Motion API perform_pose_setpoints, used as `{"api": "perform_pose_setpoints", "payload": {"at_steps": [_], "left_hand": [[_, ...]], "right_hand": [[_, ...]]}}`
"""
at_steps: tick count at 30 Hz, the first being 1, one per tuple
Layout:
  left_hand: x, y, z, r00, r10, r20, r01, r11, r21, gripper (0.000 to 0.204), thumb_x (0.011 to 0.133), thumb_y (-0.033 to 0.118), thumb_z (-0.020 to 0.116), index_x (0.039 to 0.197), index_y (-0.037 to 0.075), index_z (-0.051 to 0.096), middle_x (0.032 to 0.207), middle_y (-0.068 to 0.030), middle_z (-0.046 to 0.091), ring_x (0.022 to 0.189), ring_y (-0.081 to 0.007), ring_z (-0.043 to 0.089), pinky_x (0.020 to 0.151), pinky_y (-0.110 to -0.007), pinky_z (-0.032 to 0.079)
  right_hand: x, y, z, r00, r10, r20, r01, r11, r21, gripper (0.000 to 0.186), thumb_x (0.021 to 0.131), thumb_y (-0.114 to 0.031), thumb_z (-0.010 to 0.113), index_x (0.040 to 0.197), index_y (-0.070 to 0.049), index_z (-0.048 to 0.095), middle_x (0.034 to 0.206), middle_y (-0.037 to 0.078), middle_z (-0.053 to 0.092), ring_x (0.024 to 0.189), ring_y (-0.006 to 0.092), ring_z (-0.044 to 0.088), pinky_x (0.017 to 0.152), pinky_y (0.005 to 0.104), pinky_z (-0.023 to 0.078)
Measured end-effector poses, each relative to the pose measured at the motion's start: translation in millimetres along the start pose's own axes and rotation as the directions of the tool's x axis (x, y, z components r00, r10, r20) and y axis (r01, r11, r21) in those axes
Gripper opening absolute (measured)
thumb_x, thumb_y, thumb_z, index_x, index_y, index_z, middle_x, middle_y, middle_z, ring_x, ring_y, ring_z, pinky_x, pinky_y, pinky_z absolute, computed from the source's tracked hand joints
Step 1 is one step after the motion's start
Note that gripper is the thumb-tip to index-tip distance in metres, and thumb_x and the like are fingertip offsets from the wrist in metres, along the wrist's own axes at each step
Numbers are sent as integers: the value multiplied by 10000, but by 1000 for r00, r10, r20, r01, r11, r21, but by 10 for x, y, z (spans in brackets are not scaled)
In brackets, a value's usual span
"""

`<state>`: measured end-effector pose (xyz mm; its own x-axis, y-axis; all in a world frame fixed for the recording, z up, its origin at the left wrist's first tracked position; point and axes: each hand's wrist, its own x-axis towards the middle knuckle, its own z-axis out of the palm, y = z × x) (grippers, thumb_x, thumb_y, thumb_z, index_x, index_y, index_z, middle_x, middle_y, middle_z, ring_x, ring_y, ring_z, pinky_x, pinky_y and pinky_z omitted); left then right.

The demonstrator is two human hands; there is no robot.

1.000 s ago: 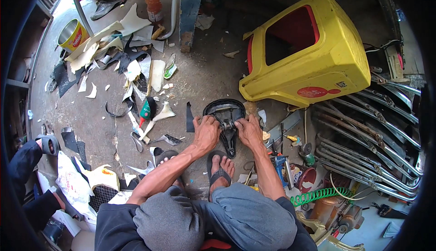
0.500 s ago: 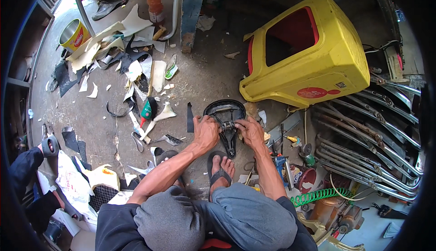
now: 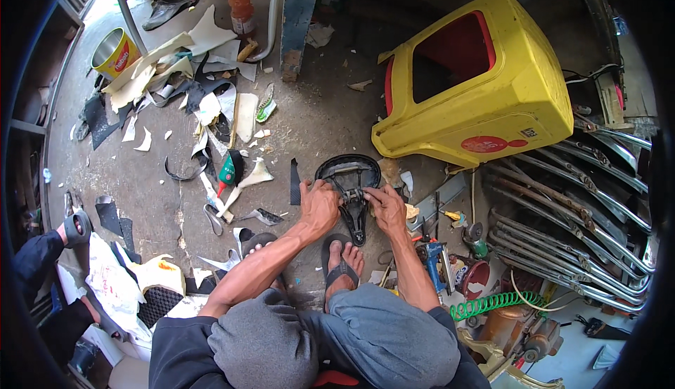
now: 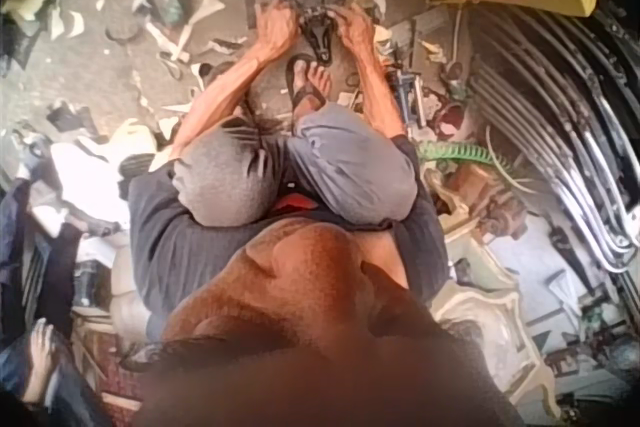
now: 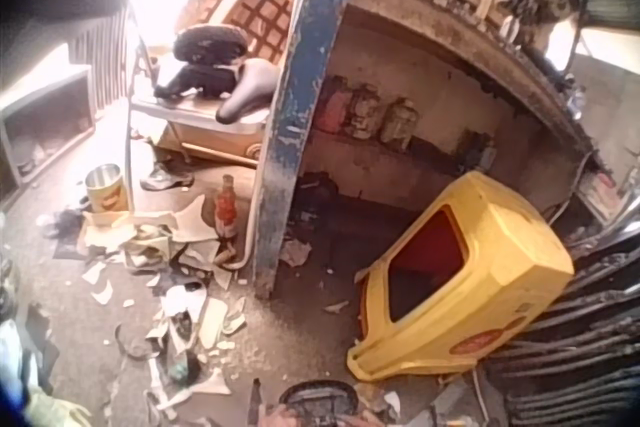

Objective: The person reupholsters a bicycle seat by stapling new fabric over the foam and frame using a pneumatic stapler, trimming the excess fabric with scissors, and then attaching the seat rail assembly back onto the underside of the seat.

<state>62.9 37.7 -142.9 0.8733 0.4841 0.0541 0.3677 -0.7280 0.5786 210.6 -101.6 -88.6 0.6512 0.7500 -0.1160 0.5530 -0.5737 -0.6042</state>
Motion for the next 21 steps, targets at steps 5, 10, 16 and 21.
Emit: {"api": "perform_pose_setpoints", "payload": {"at_steps": [5, 10, 16, 21], "left_hand": [[-8, -3, 18, 1000, -2, -14, 2, 1000, 13, 92, 791, 234, 696, 747, 158, 723, 810, -41, 643, 1000, -233, 590, 938, -510, 329], [-8, 7, 8, 1000, -7, -3, 7, 1000, 26, 84, 789, 228, 694, 749, 160, 723, 825, -36, 647, 998, -233, 591, 936, -508, 330], [-1, 24, 23, 1000, -17, -8, 17, 1000, 17, 68, 779, 216, 689, 745, 166, 722, 819, -29, 642, 996, -230, 583, 916, -497, 335], [-1, 24, 38, 999, -38, 16, 38, 999, 14, 59, 770, 207, 676, 744, 170, 714, 816, -25, 629, 991, -228, 573, 861, -479, 355]], "right_hand": [[17, -38, -14, 1000, -25, 9, 25, 997, -76, 189, 924, -206, 725, 1087, -121, 767, 853, 108, 590, 808, 302, 639, 715, 410, 505], [40, -70, -2, 999, 11, 31, -7, 989, -144, 208, 957, -257, 685, 1096, -112, 739, 876, 124, 608, 844, 347, 645, 725, 432, 508], [25, 25, 46, 999, 35, -3, -35, 999, -13, 212, 978, -271, 652, 1089, -108, 732, 902, 136, 633, 870, 363, 656, 738, 452, 507], [51, -39, 33, 1000, 15, 20, -12, 991, -137, 211, 985, -271, 642, 1080, -101, 724, 890, 144, 632, 871, 378, 655, 737, 463, 510]]}}
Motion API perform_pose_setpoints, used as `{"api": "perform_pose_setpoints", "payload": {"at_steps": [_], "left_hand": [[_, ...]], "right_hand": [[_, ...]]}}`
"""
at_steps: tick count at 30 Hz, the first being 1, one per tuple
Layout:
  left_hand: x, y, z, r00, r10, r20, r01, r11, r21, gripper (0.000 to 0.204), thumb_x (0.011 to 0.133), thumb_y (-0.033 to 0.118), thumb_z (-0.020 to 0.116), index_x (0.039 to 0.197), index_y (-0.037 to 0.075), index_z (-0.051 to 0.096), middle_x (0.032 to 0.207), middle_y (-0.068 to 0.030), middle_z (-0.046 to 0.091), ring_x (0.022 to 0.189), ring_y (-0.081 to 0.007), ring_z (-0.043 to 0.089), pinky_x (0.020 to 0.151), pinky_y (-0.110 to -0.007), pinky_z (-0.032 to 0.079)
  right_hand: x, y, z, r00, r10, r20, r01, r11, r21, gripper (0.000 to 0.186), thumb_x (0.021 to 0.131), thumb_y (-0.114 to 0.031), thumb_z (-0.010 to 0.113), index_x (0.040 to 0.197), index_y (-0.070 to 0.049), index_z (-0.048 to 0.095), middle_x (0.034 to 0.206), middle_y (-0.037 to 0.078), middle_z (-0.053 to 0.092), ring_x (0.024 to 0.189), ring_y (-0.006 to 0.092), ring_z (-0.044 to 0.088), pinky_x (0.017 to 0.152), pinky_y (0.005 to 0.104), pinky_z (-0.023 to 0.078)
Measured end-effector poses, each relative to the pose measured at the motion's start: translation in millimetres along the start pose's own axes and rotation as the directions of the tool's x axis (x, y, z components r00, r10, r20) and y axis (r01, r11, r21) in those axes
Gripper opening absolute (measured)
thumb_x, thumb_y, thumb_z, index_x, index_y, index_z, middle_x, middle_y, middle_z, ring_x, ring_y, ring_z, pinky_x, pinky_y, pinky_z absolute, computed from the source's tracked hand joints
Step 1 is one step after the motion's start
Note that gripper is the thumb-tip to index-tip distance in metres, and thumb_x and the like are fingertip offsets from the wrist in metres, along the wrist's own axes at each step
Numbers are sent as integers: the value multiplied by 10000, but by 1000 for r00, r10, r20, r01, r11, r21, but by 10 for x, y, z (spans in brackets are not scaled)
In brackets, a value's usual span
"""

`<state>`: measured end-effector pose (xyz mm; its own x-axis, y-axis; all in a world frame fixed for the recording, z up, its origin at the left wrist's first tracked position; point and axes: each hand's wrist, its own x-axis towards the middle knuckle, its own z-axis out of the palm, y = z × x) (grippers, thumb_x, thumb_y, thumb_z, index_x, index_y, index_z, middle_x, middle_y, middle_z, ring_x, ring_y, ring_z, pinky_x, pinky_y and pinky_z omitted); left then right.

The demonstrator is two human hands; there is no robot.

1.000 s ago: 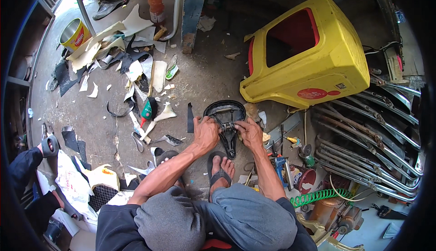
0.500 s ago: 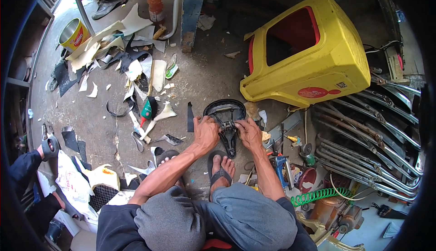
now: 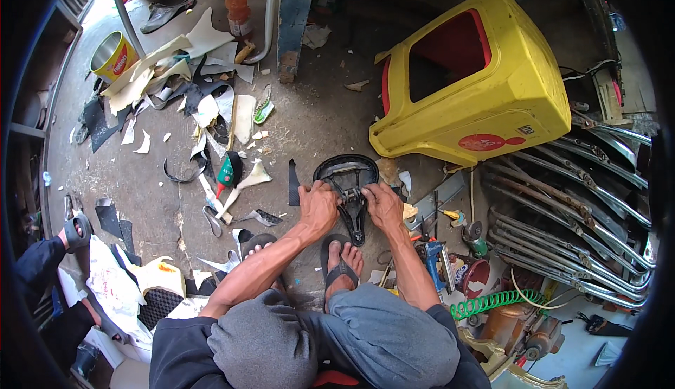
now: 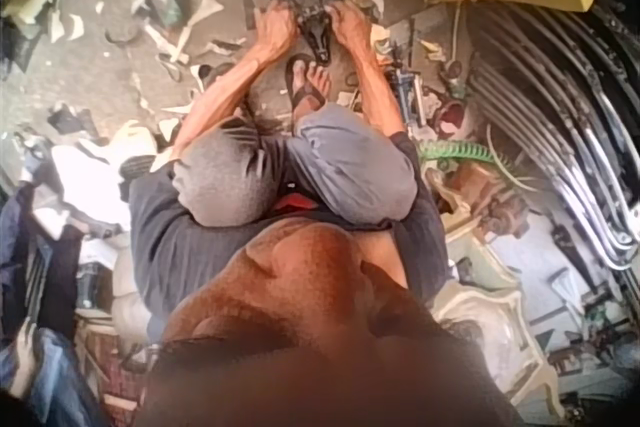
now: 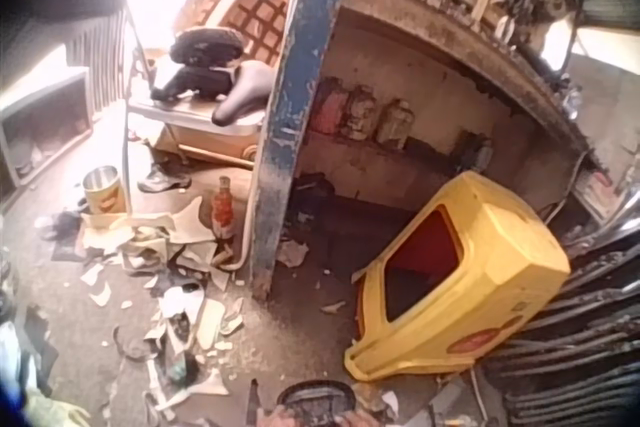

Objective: The person reupholsters a bicycle seat by stapling new fabric over the foam and frame using a pneumatic stapler, trimming the excess fabric with scissors, and then attaching the seat rail assembly back onto the underside of the seat.

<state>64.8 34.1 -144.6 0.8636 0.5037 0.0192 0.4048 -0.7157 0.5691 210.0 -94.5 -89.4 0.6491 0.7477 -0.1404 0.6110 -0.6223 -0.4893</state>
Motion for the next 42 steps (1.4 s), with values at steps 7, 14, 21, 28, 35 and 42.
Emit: {"api": "perform_pose_setpoints", "payload": {"at_steps": [7, 14, 21, 28, 35, 42], "left_hand": [[-17, -33, 36, 999, -38, 26, 38, 999, -30, 76, 788, 215, 678, 760, 149, 705, 854, -37, 627, 991, -256, 571, 779, -467, 406], [-23, -13, 65, 994, -65, 89, 71, 996, -60, 88, 809, 227, 668, 819, 146, 702, 922, -54, 612, 1056, -271, 553, 902, -531, 469], [-16, 7, -12, 988, -79, 131, 92, 991, -95, 98, 811, 225, 667, 841, 138, 702, 945, -56, 607, 1069, -289, 547, 958, -596, 467], [-19, 0, -5, 990, -57, 131, 67, 995, -77, 103, 806, 229, 671, 851, 141, 704, 948, -63, 603, 1078, -295, 543, 948, -590, 469], [-19, -25, 55, 990, -51, 133, 59, 997, -55, 98, 825, 241, 650, 849, 158, 694, 956, -45, 601, 1099, -279, 530, 970, -576, 454], [-29, -53, 139, 990, -59, 124, 68, 995, -67, 86, 804, 255, 660, 834, 178, 684, 953, -35, 601, 1086, -268, 531, 975, -565, 456]], "right_hand": [[-48, -43, -38, 1000, 6, -2, -6, 997, 75, 237, 972, -242, 655, 1170, -127, 720, 889, 150, 622, 858, 360, 653, 737, 451, 510], [-24, 106, 49, 999, -8, -43, 14, 989, 150, 227, 936, -208, 705, 1115, -80, 759, 809, 136, 591, 781, 286, 620, 728, 381, 490], [-32, 52, 46, 999, 19, -29, -17, 996, 93, 213, 946, -262, 701, 1097, -124, 764, 832, 147, 599, 802, 350, 637, 722, 436, 497], [20, -53, -19, 1000, -6, 31, 7, 999, -39, 208, 992, -279, 623, 1035, -93, 704, 897, 165, 625, 881, 407, 649, 740, 494, 513], [34, -20, -26, 997, -9, 82, 17, 995, -94, 204, 1004, -244, 608, 1075, -80, 707, 916, 168, 636, 888, 403, 649, 756, 462, 510], [-53, -38, -95, 999, -11, 47, 10, 1000, 16, 258, 965, -243, 656, 1183, -119, 718, 901, 141, 631, 877, 373, 656, 762, 462, 518]]}}
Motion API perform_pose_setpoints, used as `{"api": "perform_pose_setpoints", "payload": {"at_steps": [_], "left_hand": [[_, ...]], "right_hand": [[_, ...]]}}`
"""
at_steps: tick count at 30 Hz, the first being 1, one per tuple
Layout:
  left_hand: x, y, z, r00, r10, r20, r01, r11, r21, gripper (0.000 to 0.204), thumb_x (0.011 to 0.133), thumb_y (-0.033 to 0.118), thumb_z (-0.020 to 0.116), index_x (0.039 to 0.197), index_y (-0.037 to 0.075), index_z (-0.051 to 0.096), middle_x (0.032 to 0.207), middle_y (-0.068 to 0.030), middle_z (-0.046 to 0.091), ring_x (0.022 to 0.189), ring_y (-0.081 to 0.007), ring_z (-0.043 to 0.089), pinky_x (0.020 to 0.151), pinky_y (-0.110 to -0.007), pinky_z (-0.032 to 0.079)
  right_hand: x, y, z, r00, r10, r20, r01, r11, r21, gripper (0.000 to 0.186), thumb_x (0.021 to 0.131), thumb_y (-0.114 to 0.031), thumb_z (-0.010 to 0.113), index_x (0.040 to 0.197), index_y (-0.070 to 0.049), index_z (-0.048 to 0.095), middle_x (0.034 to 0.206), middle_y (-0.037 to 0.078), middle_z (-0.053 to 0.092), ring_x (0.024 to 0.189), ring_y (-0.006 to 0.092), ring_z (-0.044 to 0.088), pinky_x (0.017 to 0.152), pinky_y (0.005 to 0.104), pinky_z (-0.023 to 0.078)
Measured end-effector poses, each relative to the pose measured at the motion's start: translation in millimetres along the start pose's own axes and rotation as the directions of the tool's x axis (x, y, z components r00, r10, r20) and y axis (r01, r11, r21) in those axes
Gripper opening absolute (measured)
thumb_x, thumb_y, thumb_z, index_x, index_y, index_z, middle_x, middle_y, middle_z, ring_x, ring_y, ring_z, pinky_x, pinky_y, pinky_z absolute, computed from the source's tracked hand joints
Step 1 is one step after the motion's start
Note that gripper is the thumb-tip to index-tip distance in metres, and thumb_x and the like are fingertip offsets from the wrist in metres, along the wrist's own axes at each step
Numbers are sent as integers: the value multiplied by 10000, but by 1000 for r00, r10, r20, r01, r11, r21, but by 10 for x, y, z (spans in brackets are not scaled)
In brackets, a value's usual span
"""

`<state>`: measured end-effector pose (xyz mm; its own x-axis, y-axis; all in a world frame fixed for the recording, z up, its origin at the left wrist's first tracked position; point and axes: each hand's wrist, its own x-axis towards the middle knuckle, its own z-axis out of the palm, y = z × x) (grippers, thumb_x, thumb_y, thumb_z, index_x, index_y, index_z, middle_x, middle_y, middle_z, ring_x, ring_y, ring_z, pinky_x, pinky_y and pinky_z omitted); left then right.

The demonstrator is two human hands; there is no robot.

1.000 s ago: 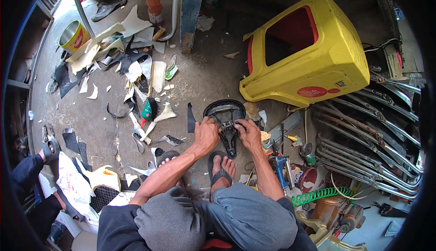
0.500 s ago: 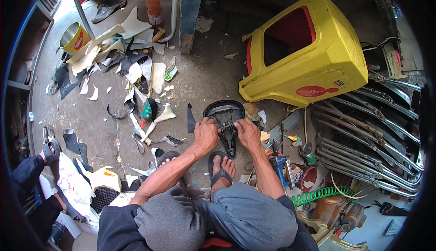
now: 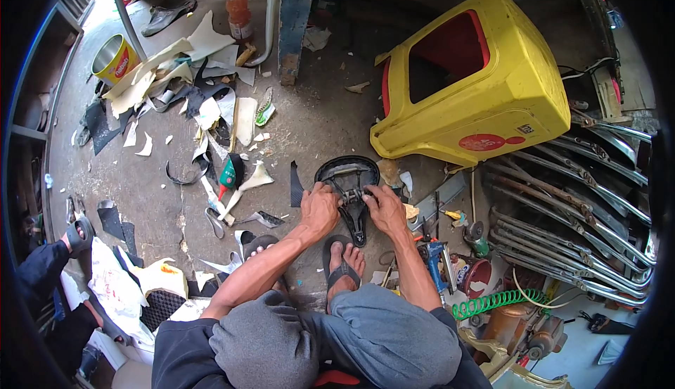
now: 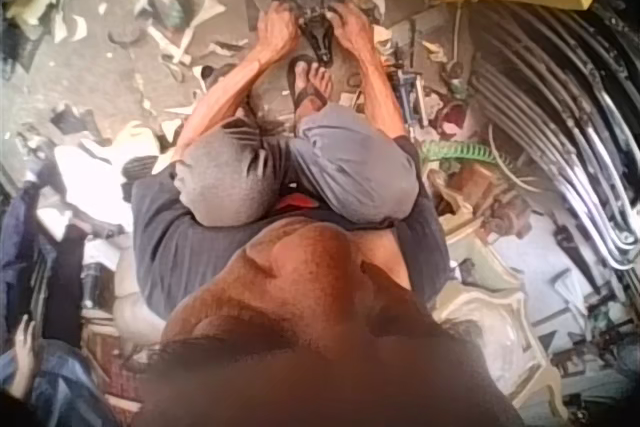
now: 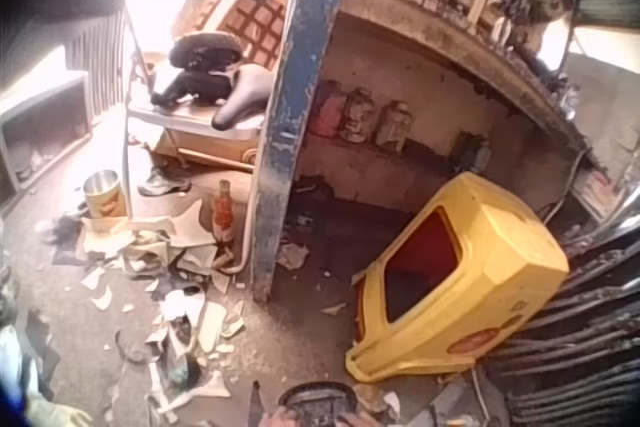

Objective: The person reupholsters a bicycle seat by stapling new fabric over the foam and frame using a pneumatic stapler, trimming the excess fabric with scissors, and then attaching the seat rail assembly back onto the underside of the seat.

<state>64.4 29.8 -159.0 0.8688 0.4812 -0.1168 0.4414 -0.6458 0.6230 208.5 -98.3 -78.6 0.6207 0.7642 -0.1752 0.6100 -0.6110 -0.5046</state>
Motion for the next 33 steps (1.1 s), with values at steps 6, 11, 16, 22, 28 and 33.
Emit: {"api": "perform_pose_setpoints", "payload": {"at_steps": [6, 11, 16, 22, 28, 33], "left_hand": [[24, -165, 220, 999, -29, -37, 20, 973, -229, 96, 811, 262, 662, 841, 177, 694, 952, -38, 604, 1089, -277, 529, 979, -573, 457], [17, -216, 235, 998, -45, -41, 36, 982, -187, 124, 839, 273, 653, 838, 154, 686, 954, -46, 603, 1065, -278, 539, 979, -543, 456], [21, -148, 270, 999, -7, -51, -1, 988, -153, 133, 846, 269, 647, 850, 146, 699, 949, -58, 612, 1066, -278, 546, 952, -548, 460], [10, -47, 23, 999, -10, -33, 3, 981, -195, 105, 834, 242, 657, 859, 151, 703, 942, -65, 605, 1073, -284, 542, 933, -539, 457], [-30, 34, -121, 998, 16, -65, -21, 997, -74, 106, 832, 224, 671, 855, 131, 716, 936, -65, 618, 1073, -296, 549, 910, -571, 472], [-47, 55, -193, 998, 6, -66, -11, 997, -75, 128, 864, 228, 665, 856, 119, 731, 923, -67, 630, 1061, -299, 563, 903, -562, 472]], "right_hand": [[64, 63, -4, 1000, -13, -10, 14, 999, 37, 225, 916, -213, 722, 1119, -125, 763, 852, 120, 611, 824, 321, 650, 732, 421, 504], [74, 35, -28, 1000, -16, 26, 14, 998, 60, 239, 895, -198, 740, 1123, -133, 769, 843, 106, 611, 819, 302, 650, 727, 408, 502], [13, 86, -65, 997, -37, -73, 44, 995, 93, 253, 878, -178, 747, 1119, -101, 745, 933, 96, 634, 855, 292, 664, 739, 404, 516], [32, 27, 32, 974, -150, -172, 131, 984, -121, 224, 878, -161, 733, 1078, -60, 712, 977, 115, 610, 897, 328, 653, 750, 426, 532], [60, 19, 70, 987, -101, -129, 88, 991, -97, 226, 877, -170, 732, 1073, -59, 713, 1012, 128, 589, 927, 334, 646, 769, 438, 527], [58, -8, 28, 996, -42, -76, 41, 999, -19, 212, 884, -173, 719, 1059, -54, 718, 1015, 126, 585, 943, 339, 638, 787, 435, 519]]}}
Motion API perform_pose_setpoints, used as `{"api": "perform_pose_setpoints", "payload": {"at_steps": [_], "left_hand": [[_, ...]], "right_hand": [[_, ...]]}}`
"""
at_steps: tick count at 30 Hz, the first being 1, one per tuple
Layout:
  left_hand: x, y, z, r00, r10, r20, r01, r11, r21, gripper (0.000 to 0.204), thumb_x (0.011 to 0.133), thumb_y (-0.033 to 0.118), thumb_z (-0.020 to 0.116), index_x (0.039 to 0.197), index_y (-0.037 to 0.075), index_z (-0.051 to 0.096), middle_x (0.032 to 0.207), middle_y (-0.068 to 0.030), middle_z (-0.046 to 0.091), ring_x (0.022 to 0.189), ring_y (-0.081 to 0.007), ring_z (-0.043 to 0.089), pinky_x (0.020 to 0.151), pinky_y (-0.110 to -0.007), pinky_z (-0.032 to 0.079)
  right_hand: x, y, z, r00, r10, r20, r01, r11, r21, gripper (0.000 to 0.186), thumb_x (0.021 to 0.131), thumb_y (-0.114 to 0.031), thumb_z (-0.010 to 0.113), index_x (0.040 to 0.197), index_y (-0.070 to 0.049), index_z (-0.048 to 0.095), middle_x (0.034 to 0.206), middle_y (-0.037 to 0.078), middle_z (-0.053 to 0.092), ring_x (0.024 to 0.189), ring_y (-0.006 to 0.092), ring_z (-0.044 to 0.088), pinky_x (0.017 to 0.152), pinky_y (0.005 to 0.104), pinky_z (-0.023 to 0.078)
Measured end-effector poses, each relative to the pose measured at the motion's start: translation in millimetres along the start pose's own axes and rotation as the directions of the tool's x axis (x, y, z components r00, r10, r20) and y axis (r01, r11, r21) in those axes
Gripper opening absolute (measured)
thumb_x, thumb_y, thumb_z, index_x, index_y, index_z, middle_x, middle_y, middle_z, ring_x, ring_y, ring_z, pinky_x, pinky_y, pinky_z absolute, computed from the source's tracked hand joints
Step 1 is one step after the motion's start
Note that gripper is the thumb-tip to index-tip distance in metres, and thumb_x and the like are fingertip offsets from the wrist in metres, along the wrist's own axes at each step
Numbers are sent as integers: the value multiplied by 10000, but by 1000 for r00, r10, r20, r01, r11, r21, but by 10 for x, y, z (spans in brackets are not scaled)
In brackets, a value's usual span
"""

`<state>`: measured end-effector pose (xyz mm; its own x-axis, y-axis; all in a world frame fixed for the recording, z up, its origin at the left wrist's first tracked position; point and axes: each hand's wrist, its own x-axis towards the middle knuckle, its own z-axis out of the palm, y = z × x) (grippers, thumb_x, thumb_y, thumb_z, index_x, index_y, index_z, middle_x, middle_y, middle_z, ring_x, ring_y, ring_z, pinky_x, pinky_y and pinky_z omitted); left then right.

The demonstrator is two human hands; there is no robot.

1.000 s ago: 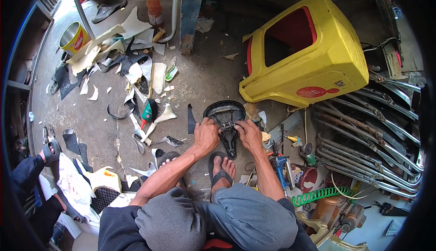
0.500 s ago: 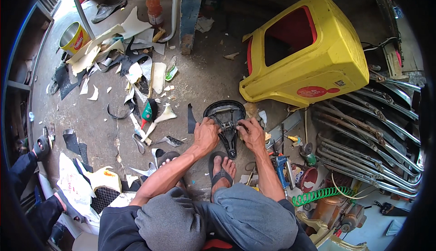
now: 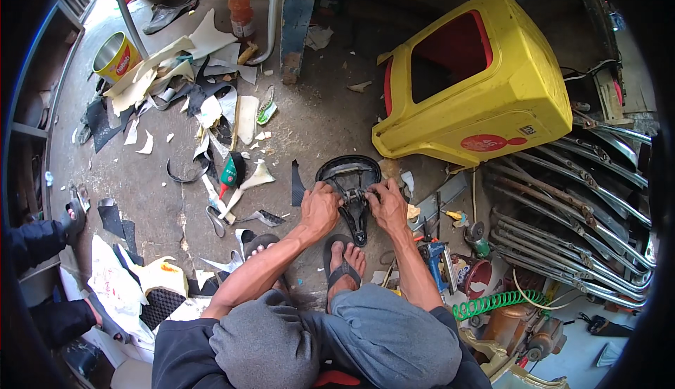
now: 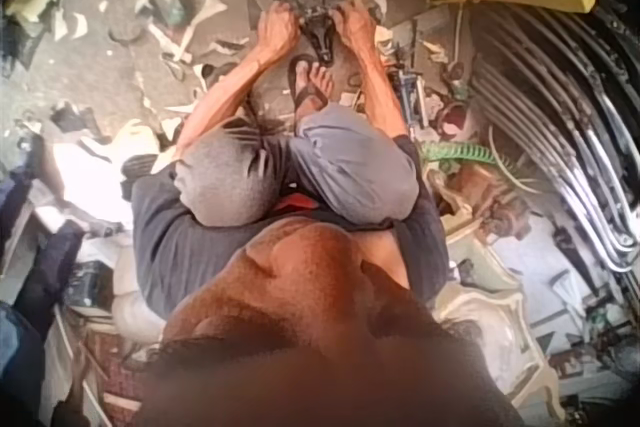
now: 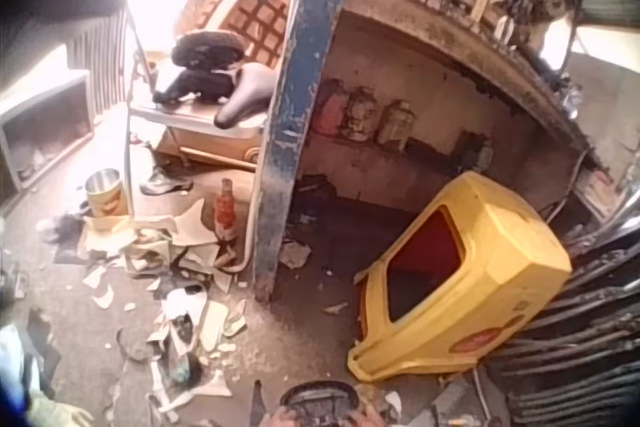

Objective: The person reupholsters a bicycle seat by stapling new fabric over the foam and frame using a pneumatic stapler, trimming the excess fabric with scissors, and then attaching the seat rail assembly back onto the underside of the seat.

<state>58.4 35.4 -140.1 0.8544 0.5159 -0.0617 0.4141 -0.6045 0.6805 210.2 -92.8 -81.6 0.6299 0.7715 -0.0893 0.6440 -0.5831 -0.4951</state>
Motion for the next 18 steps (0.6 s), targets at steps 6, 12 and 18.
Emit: {"api": "perform_pose_setpoints", "payload": {"at_steps": [6, 12, 18], "left_hand": [[6, 26, -28, 999, 0, 36, 1, 1000, -17, 156, 884, 234, 669, 892, 97, 745, 938, -84, 636, 1071, -303, 566, 923, -579, 484], [1, 20, -29, 1000, -8, 25, 8, 1000, -22, 179, 903, 244, 664, 903, 86, 750, 946, -84, 638, 1088, -308, 566, 918, -593, 486], [10, 30, -33, 1000, -5, 19, 5, 1000, -11, 167, 897, 236, 674, 911, 90, 753, 953, -82, 643, 1088, -306, 566, 917, -585, 491]], "right_hand": [[-31, 72, 13, 1000, -22, -4, 22, 999, 38, 200, 883, -179, 719, 1035, -49, 720, 1017, 126, 583, 953, 338, 625, 804, 439, 511], [-74, 48, -22, 991, -132, -2, 132, 991, -8, 191, 873, -176, 722, 1021, -55, 724, 1025, 129, 581, 1009, 330, 598, 831, 440, 503], [-33, 39, -69, 991, -136, 12, 137, 985, -107, 181, 861, -188, 745, 1018, -98, 734, 1120, 139, 577, 1118, 363, 530, 924, 458, 463]]}}
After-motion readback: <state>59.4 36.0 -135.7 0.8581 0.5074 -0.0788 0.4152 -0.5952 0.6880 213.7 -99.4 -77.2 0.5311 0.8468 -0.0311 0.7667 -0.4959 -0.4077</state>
